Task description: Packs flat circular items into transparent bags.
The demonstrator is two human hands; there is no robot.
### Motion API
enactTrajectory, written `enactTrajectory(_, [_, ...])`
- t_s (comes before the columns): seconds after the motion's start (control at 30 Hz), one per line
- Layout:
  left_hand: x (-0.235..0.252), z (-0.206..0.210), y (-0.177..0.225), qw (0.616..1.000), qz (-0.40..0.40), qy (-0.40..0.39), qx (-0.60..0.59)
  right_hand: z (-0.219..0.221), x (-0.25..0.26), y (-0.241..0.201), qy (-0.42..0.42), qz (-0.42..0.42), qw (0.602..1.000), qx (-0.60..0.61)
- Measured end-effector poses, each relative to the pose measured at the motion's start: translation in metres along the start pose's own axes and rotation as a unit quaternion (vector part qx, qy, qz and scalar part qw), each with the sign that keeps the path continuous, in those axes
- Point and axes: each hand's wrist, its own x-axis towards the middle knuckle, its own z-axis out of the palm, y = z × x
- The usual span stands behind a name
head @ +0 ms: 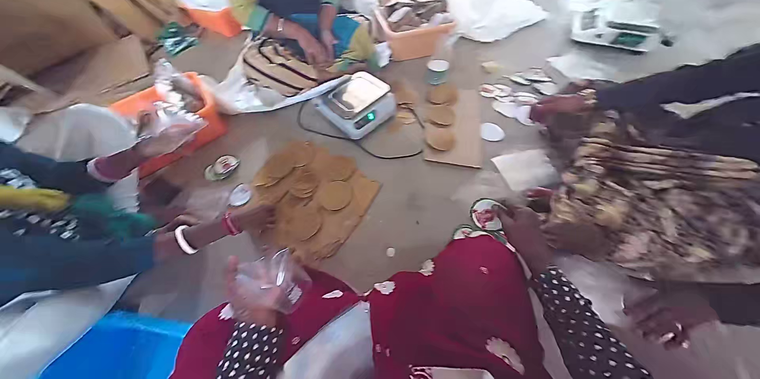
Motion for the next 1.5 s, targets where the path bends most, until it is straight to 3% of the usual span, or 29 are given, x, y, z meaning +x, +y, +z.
enactTrajectory(0.13, [-0.004, 0.009, -0.013, 0.999, -0.043, -0.024, -0.012, 0.038, 0.034, -0.082, -0.077, -0.040, 0.995, 0.041])
enactTrajectory(0.2, [-0.007, 0.013, -0.022, 0.995, -0.079, -0.060, -0.024, 0.077, 0.046, -0.124, -0.112, -0.044, 0.990, 0.069])
enactTrajectory(0.3, [-0.008, 0.020, -0.031, 0.992, -0.117, -0.020, -0.044, 0.149, 0.060, -0.176, -0.163, -0.033, 0.981, 0.103])
enactTrajectory(0.43, [-0.003, 0.026, -0.030, 0.993, -0.113, 0.015, -0.040, 0.239, 0.075, -0.210, -0.196, 0.015, 0.974, 0.115])
enactTrajectory(0.6, [0.000, 0.030, -0.030, 0.993, -0.112, 0.005, -0.043, 0.300, 0.076, -0.229, -0.190, 0.008, 0.981, 0.041])
enactTrajectory(0.73, [0.002, 0.028, -0.030, 0.993, -0.105, -0.016, -0.057, 0.298, 0.067, -0.244, -0.160, -0.021, 0.985, -0.054])
enactTrajectory(0.97, [0.005, 0.028, -0.029, 0.992, -0.100, -0.042, -0.062, 0.312, 0.055, -0.264, -0.207, 0.028, 0.962, -0.176])
enactTrajectory(1.13, [0.006, 0.025, -0.030, 0.990, -0.099, -0.038, -0.094, 0.315, 0.060, -0.270, -0.228, 0.121, 0.955, -0.148])
enactTrajectory(1.27, [0.007, 0.026, -0.030, 0.988, -0.107, -0.027, -0.110, 0.310, 0.062, -0.264, -0.248, 0.136, 0.956, -0.077])
enactTrajectory(1.4, [0.007, 0.027, -0.025, 0.983, -0.129, 0.008, -0.127, 0.308, 0.066, -0.252, -0.245, 0.090, 0.961, 0.091])
enactTrajectory(1.5, [0.009, 0.025, -0.021, 0.977, -0.136, 0.043, -0.159, 0.273, 0.057, -0.272, -0.231, 0.000, 0.973, 0.024])
